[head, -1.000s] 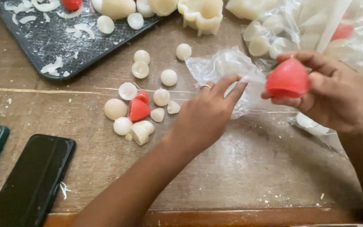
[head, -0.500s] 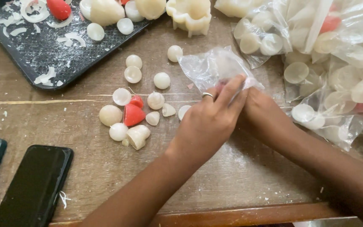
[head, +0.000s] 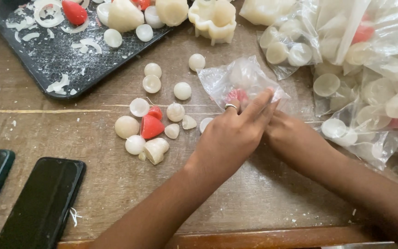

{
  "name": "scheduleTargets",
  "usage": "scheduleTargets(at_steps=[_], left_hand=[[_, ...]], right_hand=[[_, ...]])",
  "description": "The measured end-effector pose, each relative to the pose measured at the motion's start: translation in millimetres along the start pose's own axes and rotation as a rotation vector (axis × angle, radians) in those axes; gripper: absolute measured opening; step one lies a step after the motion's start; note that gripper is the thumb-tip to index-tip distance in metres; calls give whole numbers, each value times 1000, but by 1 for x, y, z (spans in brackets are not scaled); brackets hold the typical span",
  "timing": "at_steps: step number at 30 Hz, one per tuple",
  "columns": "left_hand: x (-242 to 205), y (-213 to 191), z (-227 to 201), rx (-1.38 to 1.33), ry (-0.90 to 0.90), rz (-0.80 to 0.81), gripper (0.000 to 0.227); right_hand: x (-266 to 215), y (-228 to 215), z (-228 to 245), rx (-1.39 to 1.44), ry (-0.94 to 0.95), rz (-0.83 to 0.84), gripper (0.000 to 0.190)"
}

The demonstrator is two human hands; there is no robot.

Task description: The person places small white and red wax melts into plastic bags by hand.

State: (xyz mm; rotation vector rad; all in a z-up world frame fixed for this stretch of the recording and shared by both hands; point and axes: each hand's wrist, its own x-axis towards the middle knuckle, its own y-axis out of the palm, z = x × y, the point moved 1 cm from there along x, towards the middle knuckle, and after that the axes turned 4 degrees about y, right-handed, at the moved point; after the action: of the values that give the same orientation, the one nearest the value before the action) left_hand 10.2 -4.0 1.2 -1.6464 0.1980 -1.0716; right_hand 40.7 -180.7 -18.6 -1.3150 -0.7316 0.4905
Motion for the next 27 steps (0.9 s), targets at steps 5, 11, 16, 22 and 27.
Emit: scheduleTargets(at_steps=[5,11,16,22,27], left_hand=[[1,-5,-3,-49,19,15,65],[1,-10,0,-86,-20,21,62],[-3,1,-2,-127,-5,-9,57],[-1,-8,8,-134,-41,15,61],[-3,-4,9,-156,-30,-2,60]], right_hand=[[4,3,8,-587,-196,163,70],[3,-5,17,-87,-88,142,69],[12,3,17,-499,-166,193,67],[24,32,-10,-102,-134,20,51],[27,29,-11,-113,-64,152,47]])
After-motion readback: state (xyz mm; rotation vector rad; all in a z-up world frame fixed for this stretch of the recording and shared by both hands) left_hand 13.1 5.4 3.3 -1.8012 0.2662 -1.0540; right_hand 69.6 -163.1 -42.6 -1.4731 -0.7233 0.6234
